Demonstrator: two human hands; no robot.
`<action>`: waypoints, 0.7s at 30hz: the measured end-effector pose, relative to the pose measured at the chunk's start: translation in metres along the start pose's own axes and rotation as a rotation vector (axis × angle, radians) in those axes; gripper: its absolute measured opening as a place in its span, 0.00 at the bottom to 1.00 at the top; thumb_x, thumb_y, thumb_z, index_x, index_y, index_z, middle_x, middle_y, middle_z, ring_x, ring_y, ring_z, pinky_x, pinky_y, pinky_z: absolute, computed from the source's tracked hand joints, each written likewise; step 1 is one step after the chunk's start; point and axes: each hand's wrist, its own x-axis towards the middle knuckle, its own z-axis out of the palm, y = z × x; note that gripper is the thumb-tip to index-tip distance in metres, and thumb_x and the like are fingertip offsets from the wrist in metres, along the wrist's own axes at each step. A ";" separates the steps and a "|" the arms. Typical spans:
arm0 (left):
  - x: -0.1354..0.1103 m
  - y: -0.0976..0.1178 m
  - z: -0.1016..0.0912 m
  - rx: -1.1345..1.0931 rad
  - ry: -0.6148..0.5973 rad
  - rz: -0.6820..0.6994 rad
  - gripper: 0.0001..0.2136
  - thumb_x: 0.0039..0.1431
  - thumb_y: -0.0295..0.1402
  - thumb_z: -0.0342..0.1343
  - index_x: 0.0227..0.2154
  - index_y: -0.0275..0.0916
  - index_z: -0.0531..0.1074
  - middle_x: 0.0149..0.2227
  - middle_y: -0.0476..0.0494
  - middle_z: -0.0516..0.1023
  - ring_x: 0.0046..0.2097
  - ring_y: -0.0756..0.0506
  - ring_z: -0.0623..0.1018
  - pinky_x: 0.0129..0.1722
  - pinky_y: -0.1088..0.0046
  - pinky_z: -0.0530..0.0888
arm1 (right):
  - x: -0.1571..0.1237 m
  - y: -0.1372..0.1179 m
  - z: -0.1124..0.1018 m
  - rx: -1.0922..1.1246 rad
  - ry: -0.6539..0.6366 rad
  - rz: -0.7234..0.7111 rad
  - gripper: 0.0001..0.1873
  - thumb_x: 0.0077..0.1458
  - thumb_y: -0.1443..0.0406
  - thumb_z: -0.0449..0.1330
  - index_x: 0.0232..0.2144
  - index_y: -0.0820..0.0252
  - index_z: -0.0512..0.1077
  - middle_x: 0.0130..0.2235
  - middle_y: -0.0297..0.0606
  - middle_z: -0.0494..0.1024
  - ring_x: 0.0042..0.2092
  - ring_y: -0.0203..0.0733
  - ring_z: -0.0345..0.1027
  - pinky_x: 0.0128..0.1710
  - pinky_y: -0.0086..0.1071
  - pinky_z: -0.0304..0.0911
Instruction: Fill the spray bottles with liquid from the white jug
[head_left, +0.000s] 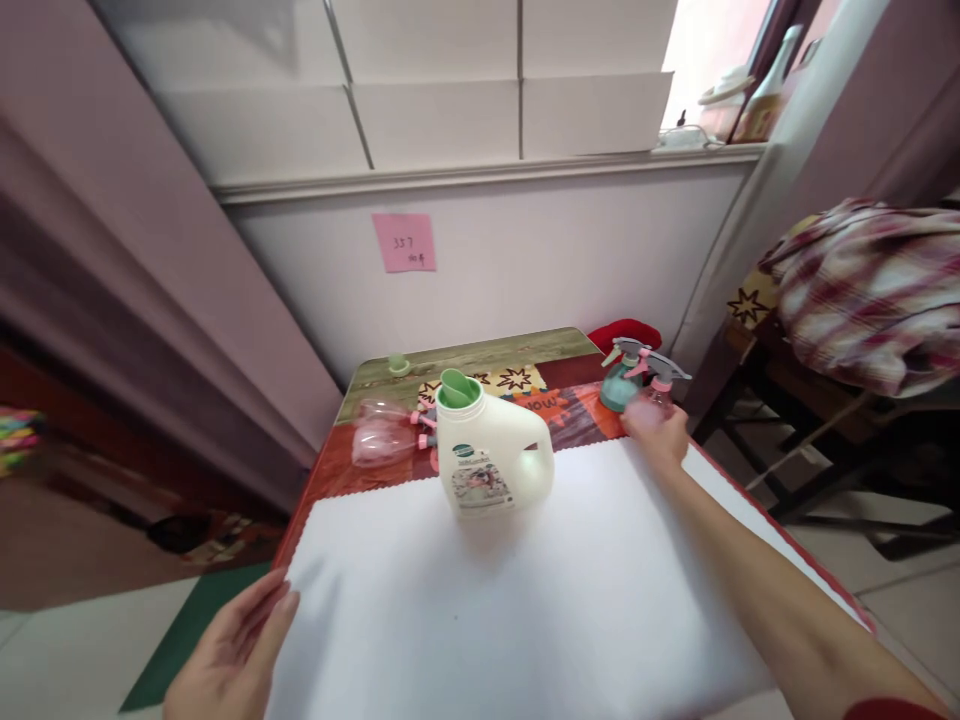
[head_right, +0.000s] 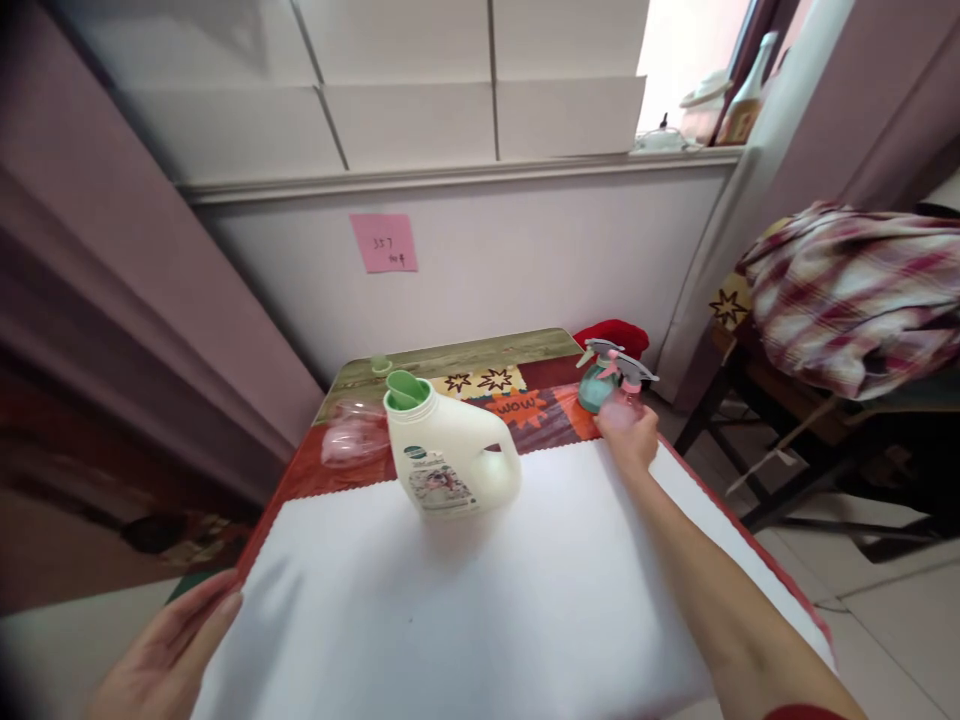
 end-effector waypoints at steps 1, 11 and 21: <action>-0.007 0.015 0.003 -0.007 -0.001 -0.022 0.28 0.48 0.51 0.73 0.50 0.44 0.80 0.53 0.41 0.84 0.59 0.28 0.80 0.65 0.46 0.72 | -0.005 -0.003 -0.007 0.025 0.013 0.019 0.52 0.35 0.48 0.74 0.60 0.60 0.62 0.57 0.63 0.76 0.56 0.69 0.74 0.57 0.60 0.67; -0.069 0.109 0.080 -0.278 -0.339 0.185 0.19 0.57 0.46 0.70 0.47 0.42 0.81 0.49 0.38 0.85 0.49 0.36 0.84 0.54 0.57 0.79 | -0.141 -0.049 -0.117 0.727 -0.844 -0.066 0.51 0.35 0.47 0.79 0.60 0.51 0.68 0.59 0.49 0.77 0.59 0.62 0.72 0.58 0.55 0.67; -0.106 0.158 0.144 -0.827 -0.992 0.019 0.21 0.62 0.49 0.66 0.50 0.39 0.83 0.44 0.36 0.87 0.44 0.37 0.85 0.48 0.60 0.78 | -0.245 -0.076 -0.104 1.201 -2.064 0.441 0.48 0.39 0.40 0.76 0.58 0.56 0.73 0.50 0.47 0.82 0.51 0.56 0.78 0.54 0.47 0.68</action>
